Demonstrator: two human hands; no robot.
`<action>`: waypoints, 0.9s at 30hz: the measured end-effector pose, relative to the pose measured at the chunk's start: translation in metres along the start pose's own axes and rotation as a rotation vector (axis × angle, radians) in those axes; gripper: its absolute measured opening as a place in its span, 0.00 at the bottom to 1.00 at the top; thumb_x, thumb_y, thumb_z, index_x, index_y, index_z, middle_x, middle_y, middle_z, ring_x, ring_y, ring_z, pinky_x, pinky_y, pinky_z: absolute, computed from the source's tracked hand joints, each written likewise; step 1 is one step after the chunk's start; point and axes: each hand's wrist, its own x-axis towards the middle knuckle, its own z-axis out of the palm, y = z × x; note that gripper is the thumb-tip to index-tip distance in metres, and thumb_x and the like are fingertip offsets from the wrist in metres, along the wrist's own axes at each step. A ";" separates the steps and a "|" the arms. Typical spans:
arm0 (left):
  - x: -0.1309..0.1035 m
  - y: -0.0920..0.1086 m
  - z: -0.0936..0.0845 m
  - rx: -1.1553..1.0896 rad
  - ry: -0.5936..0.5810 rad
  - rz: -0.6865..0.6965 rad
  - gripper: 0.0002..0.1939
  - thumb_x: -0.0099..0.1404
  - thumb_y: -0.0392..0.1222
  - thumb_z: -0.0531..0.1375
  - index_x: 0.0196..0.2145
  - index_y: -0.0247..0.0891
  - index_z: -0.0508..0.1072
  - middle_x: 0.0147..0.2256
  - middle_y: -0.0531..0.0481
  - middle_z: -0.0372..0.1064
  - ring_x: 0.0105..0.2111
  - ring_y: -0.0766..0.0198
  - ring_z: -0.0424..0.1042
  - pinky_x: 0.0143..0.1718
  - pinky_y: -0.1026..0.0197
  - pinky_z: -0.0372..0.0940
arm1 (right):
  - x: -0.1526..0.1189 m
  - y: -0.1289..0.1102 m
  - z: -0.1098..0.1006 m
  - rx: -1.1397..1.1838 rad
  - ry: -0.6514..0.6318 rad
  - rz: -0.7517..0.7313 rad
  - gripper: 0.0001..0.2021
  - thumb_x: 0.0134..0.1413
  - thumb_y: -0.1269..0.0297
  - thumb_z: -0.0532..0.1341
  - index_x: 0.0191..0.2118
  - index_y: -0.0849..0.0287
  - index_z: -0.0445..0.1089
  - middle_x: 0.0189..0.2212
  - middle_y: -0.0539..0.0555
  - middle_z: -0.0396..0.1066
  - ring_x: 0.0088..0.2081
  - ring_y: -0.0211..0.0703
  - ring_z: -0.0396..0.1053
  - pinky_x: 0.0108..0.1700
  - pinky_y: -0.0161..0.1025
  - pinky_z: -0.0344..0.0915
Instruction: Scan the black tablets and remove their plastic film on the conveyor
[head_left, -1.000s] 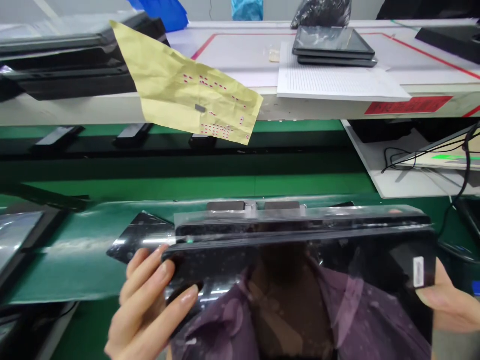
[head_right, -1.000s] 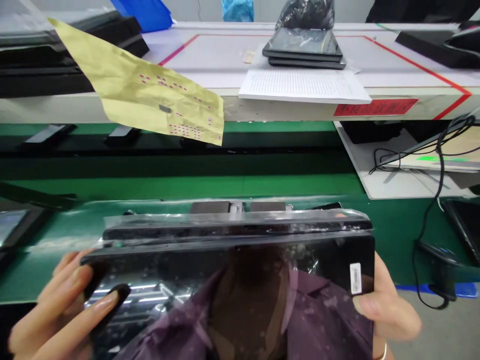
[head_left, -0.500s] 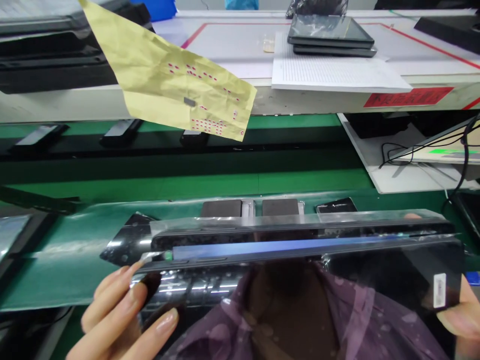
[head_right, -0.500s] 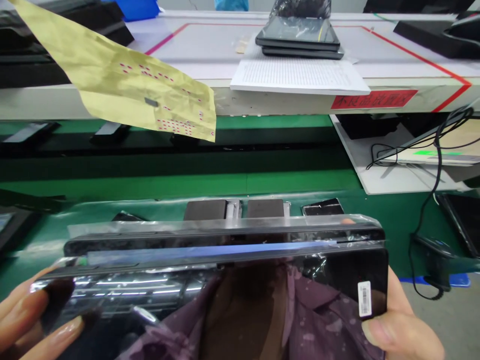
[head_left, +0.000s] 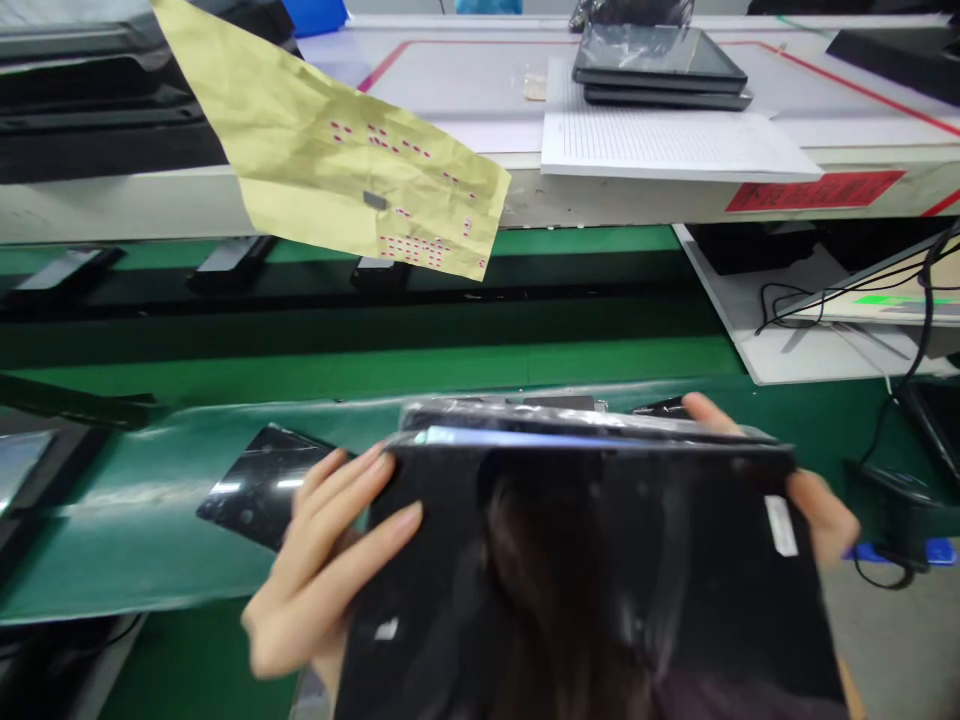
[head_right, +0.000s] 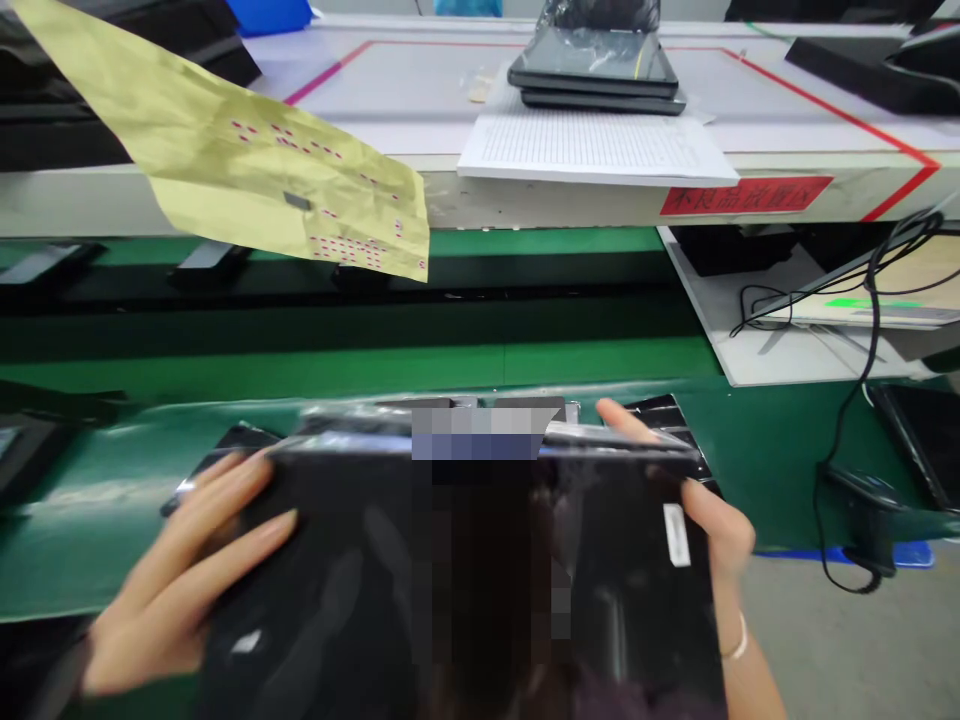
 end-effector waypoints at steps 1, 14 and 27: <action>0.003 -0.006 0.010 -0.034 0.020 -0.074 0.20 0.61 0.39 0.58 0.47 0.64 0.76 0.56 0.71 0.67 0.57 0.60 0.67 0.68 0.57 0.54 | 0.011 0.007 0.002 0.024 0.009 0.036 0.33 0.44 0.52 0.62 0.59 0.51 0.67 0.46 0.54 0.75 0.38 0.55 0.75 0.44 0.53 0.73; -0.049 -0.108 0.119 -0.787 -0.060 -1.130 0.38 0.36 0.48 0.76 0.43 0.38 0.67 0.36 0.48 0.76 0.36 0.60 0.75 0.41 0.60 0.69 | 0.039 0.124 -0.043 0.038 0.114 0.145 0.27 0.32 0.62 0.75 0.42 0.54 0.68 0.34 0.50 0.75 0.30 0.40 0.71 0.30 0.34 0.67; -0.055 -0.230 0.042 -0.397 -0.191 -1.168 0.41 0.39 0.47 0.71 0.52 0.36 0.67 0.44 0.43 0.73 0.44 0.56 0.72 0.51 0.52 0.67 | 0.071 0.177 -0.123 -0.477 0.179 0.056 0.33 0.36 0.51 0.67 0.51 0.59 0.66 0.48 0.61 0.73 0.48 0.54 0.72 0.52 0.52 0.69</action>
